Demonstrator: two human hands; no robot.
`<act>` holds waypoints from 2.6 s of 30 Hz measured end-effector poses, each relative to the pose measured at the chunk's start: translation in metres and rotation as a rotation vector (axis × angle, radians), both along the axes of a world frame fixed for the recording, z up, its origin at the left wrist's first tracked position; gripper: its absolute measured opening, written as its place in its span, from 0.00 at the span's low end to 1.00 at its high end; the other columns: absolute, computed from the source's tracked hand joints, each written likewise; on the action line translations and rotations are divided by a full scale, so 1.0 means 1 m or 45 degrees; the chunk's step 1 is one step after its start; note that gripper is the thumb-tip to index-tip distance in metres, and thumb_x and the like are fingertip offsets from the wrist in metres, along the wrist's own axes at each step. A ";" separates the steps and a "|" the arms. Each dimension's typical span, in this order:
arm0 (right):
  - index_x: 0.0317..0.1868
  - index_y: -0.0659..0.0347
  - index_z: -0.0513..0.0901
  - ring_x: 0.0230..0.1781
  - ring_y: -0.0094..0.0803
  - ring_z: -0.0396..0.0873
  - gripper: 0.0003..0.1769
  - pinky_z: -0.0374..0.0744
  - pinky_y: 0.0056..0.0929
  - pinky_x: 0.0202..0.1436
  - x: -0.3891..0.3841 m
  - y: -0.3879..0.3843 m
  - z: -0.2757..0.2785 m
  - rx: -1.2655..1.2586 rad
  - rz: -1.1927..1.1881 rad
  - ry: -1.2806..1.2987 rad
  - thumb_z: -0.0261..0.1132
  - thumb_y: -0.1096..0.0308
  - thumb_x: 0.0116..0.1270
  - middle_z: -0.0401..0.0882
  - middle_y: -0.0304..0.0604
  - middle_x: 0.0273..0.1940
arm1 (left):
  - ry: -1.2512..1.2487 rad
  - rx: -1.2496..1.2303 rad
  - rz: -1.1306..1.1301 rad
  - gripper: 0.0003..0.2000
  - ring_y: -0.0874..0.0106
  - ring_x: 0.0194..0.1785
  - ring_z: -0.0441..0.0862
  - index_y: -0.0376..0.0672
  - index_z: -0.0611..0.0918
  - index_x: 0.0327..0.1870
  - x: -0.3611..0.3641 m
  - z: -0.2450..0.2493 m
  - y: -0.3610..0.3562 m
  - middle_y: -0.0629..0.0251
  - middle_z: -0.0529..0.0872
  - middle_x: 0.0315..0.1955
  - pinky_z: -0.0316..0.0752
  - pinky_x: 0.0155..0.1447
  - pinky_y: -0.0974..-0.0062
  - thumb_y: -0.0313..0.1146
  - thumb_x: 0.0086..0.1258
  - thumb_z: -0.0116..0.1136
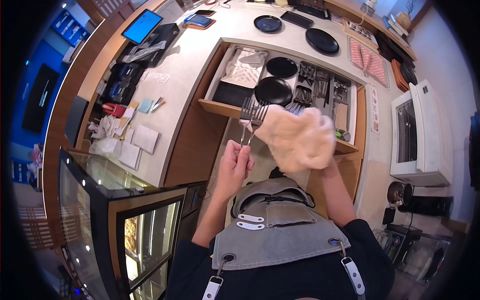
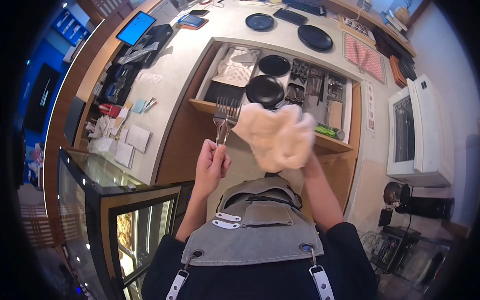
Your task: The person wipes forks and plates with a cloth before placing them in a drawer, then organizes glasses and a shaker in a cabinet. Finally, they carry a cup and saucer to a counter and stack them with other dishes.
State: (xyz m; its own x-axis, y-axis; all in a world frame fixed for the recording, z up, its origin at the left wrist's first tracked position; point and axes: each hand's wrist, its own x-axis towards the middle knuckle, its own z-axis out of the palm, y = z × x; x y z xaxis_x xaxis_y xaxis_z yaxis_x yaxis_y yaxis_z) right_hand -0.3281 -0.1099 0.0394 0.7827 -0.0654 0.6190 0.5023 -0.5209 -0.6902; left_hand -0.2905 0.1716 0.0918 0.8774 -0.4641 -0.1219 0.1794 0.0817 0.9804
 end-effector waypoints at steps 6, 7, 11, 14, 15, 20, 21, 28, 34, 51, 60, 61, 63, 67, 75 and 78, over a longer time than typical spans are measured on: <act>0.58 0.64 0.81 0.60 0.40 0.79 0.19 0.74 0.40 0.67 0.013 0.057 -0.018 0.586 -0.080 0.501 0.62 0.76 0.66 0.82 0.50 0.57 | -0.339 0.285 -0.016 0.11 0.84 0.21 0.70 0.40 0.68 0.39 -0.013 -0.011 -0.035 0.71 0.78 0.19 0.64 0.25 0.79 0.35 0.84 0.50; 0.58 0.65 0.80 0.58 0.37 0.80 0.18 0.75 0.38 0.66 0.014 0.052 -0.012 0.550 -0.087 0.486 0.60 0.76 0.68 0.82 0.47 0.56 | -0.361 0.317 -0.041 0.11 0.83 0.22 0.70 0.40 0.68 0.39 -0.013 -0.009 -0.035 0.70 0.77 0.19 0.65 0.26 0.79 0.34 0.84 0.50; 0.59 0.64 0.79 0.55 0.30 0.81 0.15 0.79 0.34 0.62 0.017 0.035 -0.011 0.555 -0.176 0.367 0.59 0.75 0.74 0.83 0.42 0.55 | -0.403 0.402 -0.094 0.11 0.77 0.23 0.73 0.38 0.68 0.40 -0.010 -0.007 -0.036 0.65 0.78 0.19 0.68 0.29 0.74 0.34 0.83 0.51; 0.60 0.64 0.79 0.56 0.31 0.81 0.15 0.79 0.35 0.62 0.021 0.032 -0.005 0.730 -0.265 0.218 0.61 0.70 0.76 0.82 0.42 0.56 | -0.411 0.388 -0.062 0.10 0.70 0.22 0.77 0.38 0.69 0.40 -0.008 -0.002 -0.038 0.61 0.78 0.18 0.70 0.29 0.71 0.33 0.83 0.51; 0.60 0.63 0.79 0.55 0.31 0.81 0.16 0.79 0.35 0.62 0.025 0.028 -0.006 0.953 -0.228 0.191 0.61 0.68 0.76 0.82 0.42 0.55 | -0.411 0.375 -0.040 0.10 0.71 0.22 0.77 0.38 0.69 0.40 -0.007 -0.003 -0.036 0.62 0.78 0.18 0.70 0.29 0.72 0.33 0.83 0.51; 0.58 0.56 0.80 0.53 0.31 0.80 0.21 0.79 0.35 0.59 0.010 0.002 -0.034 1.350 0.093 0.462 0.68 0.57 0.68 0.83 0.39 0.50 | -0.392 0.315 0.074 0.10 0.79 0.24 0.75 0.38 0.70 0.41 -0.003 -0.014 -0.027 0.64 0.80 0.20 0.70 0.29 0.76 0.33 0.83 0.51; 0.60 0.55 0.78 0.52 0.30 0.80 0.22 0.79 0.32 0.58 0.007 0.005 -0.049 0.662 0.088 0.257 0.69 0.63 0.66 0.80 0.37 0.53 | -0.396 0.329 0.043 0.10 0.76 0.24 0.77 0.38 0.70 0.41 -0.003 -0.015 -0.028 0.62 0.80 0.20 0.70 0.29 0.74 0.33 0.83 0.51; 0.60 0.59 0.77 0.52 0.31 0.83 0.17 0.84 0.33 0.56 -0.016 0.098 -0.038 1.868 0.472 0.733 0.65 0.65 0.74 0.84 0.40 0.48 | -0.596 0.433 -0.073 0.08 0.55 0.31 0.87 0.33 0.75 0.45 -0.013 -0.023 -0.038 0.50 0.86 0.27 0.77 0.35 0.64 0.30 0.80 0.55; 0.64 0.60 0.74 0.57 0.32 0.82 0.19 0.84 0.34 0.59 -0.018 0.094 -0.030 1.929 0.502 0.622 0.59 0.60 0.79 0.80 0.43 0.60 | -0.606 0.474 -0.072 0.10 0.52 0.38 0.89 0.31 0.81 0.49 -0.015 -0.019 -0.036 0.44 0.89 0.35 0.80 0.41 0.62 0.31 0.77 0.59; 0.78 0.57 0.60 0.78 0.39 0.60 0.36 0.56 0.41 0.82 0.013 0.137 0.019 0.866 0.649 0.208 0.66 0.60 0.75 0.59 0.45 0.78 | 1.085 -2.305 -0.096 0.24 0.61 0.75 0.69 0.40 0.71 0.67 0.037 -0.046 -0.015 0.56 0.80 0.64 0.53 0.83 0.57 0.49 0.84 0.40; 0.71 0.56 0.71 0.72 0.43 0.68 0.31 0.63 0.44 0.76 -0.008 0.155 0.016 0.552 0.400 0.155 0.68 0.60 0.71 0.70 0.47 0.70 | 0.359 -1.664 0.199 0.19 0.68 0.56 0.81 0.41 0.84 0.44 0.048 -0.057 -0.022 0.63 0.89 0.43 0.63 0.77 0.62 0.49 0.80 0.51; 0.71 0.56 0.71 0.72 0.44 0.68 0.31 0.63 0.44 0.77 -0.010 0.154 0.011 0.538 0.389 0.183 0.68 0.60 0.71 0.70 0.47 0.70 | 0.302 -1.585 0.247 0.19 0.67 0.54 0.82 0.42 0.84 0.42 0.048 -0.059 -0.025 0.64 0.89 0.42 0.64 0.76 0.62 0.50 0.80 0.51; 0.70 0.57 0.71 0.72 0.44 0.68 0.31 0.63 0.44 0.77 -0.011 0.153 -0.002 0.513 0.364 0.247 0.68 0.60 0.70 0.71 0.48 0.69 | 0.400 -1.625 0.296 0.20 0.66 0.52 0.83 0.43 0.84 0.40 0.051 -0.071 -0.026 0.63 0.89 0.40 0.69 0.71 0.61 0.51 0.80 0.50; 0.69 0.57 0.72 0.72 0.46 0.68 0.30 0.63 0.44 0.77 -0.002 0.137 -0.030 0.432 0.199 0.476 0.69 0.60 0.69 0.72 0.49 0.68 | 0.539 -1.598 0.275 0.21 0.63 0.50 0.83 0.43 0.83 0.36 0.050 -0.073 -0.035 0.62 0.88 0.37 0.75 0.64 0.62 0.50 0.81 0.46; 0.72 0.59 0.70 0.75 0.49 0.65 0.33 0.60 0.44 0.79 -0.014 0.086 -0.066 0.135 0.250 0.564 0.67 0.59 0.70 0.69 0.52 0.71 | 0.336 -0.423 -0.088 0.23 0.67 0.61 0.81 0.29 0.73 0.66 0.033 -0.035 -0.060 0.51 0.82 0.62 0.76 0.67 0.67 0.42 0.86 0.40; 0.75 0.59 0.67 0.77 0.46 0.62 0.34 0.59 0.41 0.80 -0.020 0.078 -0.072 0.211 0.232 0.667 0.66 0.61 0.72 0.64 0.51 0.76 | 0.377 -0.298 -0.161 0.15 0.70 0.55 0.85 0.34 0.80 0.57 0.035 -0.046 -0.071 0.53 0.86 0.56 0.79 0.62 0.70 0.36 0.84 0.49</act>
State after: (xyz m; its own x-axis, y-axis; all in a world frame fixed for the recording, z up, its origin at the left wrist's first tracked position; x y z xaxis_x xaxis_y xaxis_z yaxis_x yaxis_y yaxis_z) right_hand -0.3485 -0.0323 -0.0322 0.9897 0.0363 0.1386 0.1429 -0.3214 -0.9361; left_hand -0.2559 0.1006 0.0455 0.7544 -0.6114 -0.2390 0.4745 0.2563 0.8421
